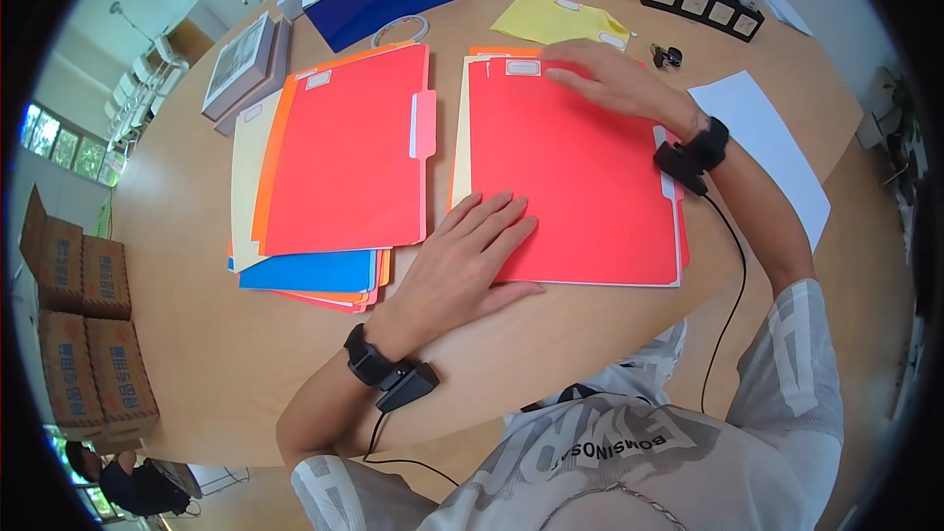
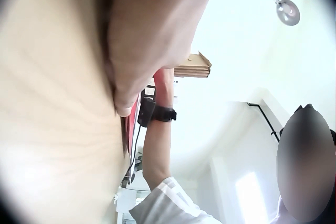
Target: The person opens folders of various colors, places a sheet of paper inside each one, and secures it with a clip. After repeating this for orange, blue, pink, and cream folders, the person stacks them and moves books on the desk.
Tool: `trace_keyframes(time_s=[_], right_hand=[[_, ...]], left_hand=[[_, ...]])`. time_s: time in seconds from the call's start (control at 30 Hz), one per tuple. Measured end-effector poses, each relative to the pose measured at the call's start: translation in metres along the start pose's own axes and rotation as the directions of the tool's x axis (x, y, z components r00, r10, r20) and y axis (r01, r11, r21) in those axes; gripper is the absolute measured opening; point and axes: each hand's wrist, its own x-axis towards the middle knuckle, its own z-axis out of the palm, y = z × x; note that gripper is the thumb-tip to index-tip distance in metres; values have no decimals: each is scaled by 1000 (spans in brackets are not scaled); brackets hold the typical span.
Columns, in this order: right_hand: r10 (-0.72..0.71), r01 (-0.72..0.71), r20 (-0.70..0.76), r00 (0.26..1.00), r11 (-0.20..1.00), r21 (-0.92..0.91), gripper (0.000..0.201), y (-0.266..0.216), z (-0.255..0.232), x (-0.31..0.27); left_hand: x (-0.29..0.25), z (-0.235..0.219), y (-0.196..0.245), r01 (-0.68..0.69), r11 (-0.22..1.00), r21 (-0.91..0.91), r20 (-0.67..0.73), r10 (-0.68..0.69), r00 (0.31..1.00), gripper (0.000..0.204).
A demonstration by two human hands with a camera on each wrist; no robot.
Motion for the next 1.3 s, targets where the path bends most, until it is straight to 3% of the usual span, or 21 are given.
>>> trace_keyframes(time_s=[0.03, 0.1, 0.13, 0.2, 0.27, 0.3, 0.33, 0.37, 0.53, 0.57, 0.63, 0.67, 0.73, 0.77, 0.83, 0.9, 0.93, 1.1, 1.17, 1.23, 1.3], right_hand=[[-3, 3, 2, 1000, 1000, 1, 48, 1, -8, -8], [101, -71, -185, 977, 984, 163, 48, 8, -20, -28], [93, -62, -181, 979, 983, 170, 48, 13, -26, -37], [199, -87, -279, 940, 925, 369, 45, 27, -36, -56], [199, -40, -342, 918, 906, 421, 44, 47, -47, -75], [214, -4, -407, 888, 889, 458, 43, 55, -50, -83], [214, 3, -409, 887, 884, 468, 43, 63, -53, -90], [290, -2, -460, 839, 848, 531, 43, 70, -57, -97], [493, 8, -558, 667, 744, 668, 42, 83, -51, -111], [497, 11, -557, 665, 740, 672, 42, 85, -46, -111], [466, -34, -494, 734, 751, 659, 41, 91, -37, -115], [478, -39, -497, 724, 748, 663, 41, 90, -36, -116], [399, -58, -383, 833, 752, 657, 41, 78, -32, -111], [416, -70, -383, 825, 747, 661, 41, 72, -31, -109], [405, -191, -155, 901, 692, 696, 42, 58, -28, -105], [418, -239, -74, 905, 646, 725, 43, 53, -26, -104], [404, -275, 10, 915, 603, 749, 43, 54, -22, -107], [450, -195, -89, 889, 547, 814, 42, 70, 3, -114], [454, -156, -135, 881, 547, 823, 40, 57, 0, -114], [513, -208, -14, 858, 373, 904, 31, 40, -6, -116], [530, -195, -18, 848, 343, 919, 30, 45, -4, -114]], left_hand=[[0, 1, 2, -19, 999, 41, 9, 19, 1000, 65], [-2, 2, 8, -27, 996, 80, 23, 25, 999, 62], [-2, 1, 13, -57, 995, 87, 19, 56, 998, 59], [-5, -2, 18, -70, 993, 99, 24, 68, 997, 55], [-6, -7, 21, -168, 936, 310, 43, 162, 986, 45], [-6, -12, 22, -164, 934, 317, 55, 154, 987, 45], [-4, -20, 23, -142, 930, 340, -57, 170, 984, 38], [0, -28, 24, -119, 926, 359, -169, 190, 967, 32], [-21, -100, -4, 133, 906, 401, -559, 128, 819, 39], [-32, -109, -10, 205, 901, 382, -595, 70, 801, 34], [-55, -119, -23, 299, 893, 336, -644, -14, 765, 30], [-66, -121, -35, 329, 884, 330, -641, -46, 766, 31], [-89, -121, -59, 343, 883, 321, -627, -74, 776, 31], [-99, -119, -70, 382, 872, 306, -586, -143, 798, 32], [-119, -117, -89, 407, 867, 287, -521, -215, 826, 33], [-133, -117, -105, 423, 820, 387, -237, -355, 904, 33], [-139, -116, -111, 482, 808, 337, -140, -464, 875, 30], [-90, -119, -70, 396, 833, 387, -39, -414, 909, 28], [-46, -94, -29, 448, 864, 229, -112, -434, 894, 38], [-5, -61, 5, 274, 948, 163, 19, -281, 960, 54], [32, -30, 36, 83, 983, 161, 98, -99, 990, 63]])
